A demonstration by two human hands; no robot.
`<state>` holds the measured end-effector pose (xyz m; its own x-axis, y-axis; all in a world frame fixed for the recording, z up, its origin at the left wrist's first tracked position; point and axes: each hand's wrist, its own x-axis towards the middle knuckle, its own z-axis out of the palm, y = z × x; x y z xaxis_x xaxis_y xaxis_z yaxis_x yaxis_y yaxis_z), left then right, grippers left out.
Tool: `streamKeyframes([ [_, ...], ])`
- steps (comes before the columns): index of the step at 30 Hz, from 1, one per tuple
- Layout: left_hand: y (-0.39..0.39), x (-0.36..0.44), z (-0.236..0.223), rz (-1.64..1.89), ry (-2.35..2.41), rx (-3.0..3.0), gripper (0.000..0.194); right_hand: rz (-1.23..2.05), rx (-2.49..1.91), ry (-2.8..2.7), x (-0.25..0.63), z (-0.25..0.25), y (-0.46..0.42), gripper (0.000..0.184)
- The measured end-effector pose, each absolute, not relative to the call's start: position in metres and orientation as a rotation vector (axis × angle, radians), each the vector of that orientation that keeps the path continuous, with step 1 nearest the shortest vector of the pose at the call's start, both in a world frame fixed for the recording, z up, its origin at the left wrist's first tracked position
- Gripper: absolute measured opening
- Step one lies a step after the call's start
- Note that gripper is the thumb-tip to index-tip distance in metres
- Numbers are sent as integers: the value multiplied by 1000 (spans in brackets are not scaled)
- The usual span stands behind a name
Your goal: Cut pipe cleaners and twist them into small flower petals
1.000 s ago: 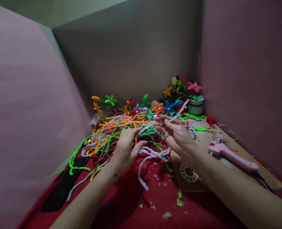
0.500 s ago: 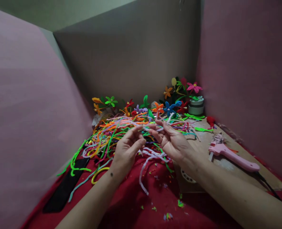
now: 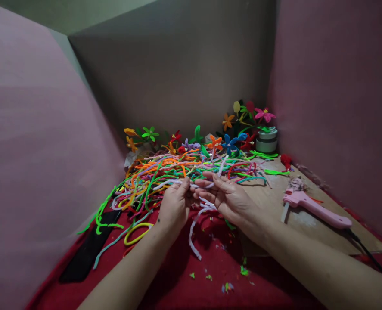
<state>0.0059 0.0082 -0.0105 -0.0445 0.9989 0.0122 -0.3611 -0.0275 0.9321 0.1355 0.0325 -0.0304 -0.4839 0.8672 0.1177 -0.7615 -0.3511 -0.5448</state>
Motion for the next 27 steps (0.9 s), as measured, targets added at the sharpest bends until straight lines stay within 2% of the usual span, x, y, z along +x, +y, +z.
streamKeyframes([
  [6, 10, -2, -15, 1328, 1021, 980, 26, 1775, -376, -783, 138, -26, 33, 25],
  [9, 9, -2, -10, 1321, 1001, 1018, 25, 1682, -503, -971, 138, -33, 32, 22],
  [11, 9, -1, -6, 1294, 970, 1020, 24, 1632, -545, -1123, 137, -36, 30, 27],
  [20, 12, 3, -10, 1191, 964, 1033, 31, 1694, -627, -1321, 137, -27, 20, 31],
  [27, 9, 1, -12, 1130, 948, 1034, 26, 1610, -763, -1440, 137, -38, 22, 35],
])
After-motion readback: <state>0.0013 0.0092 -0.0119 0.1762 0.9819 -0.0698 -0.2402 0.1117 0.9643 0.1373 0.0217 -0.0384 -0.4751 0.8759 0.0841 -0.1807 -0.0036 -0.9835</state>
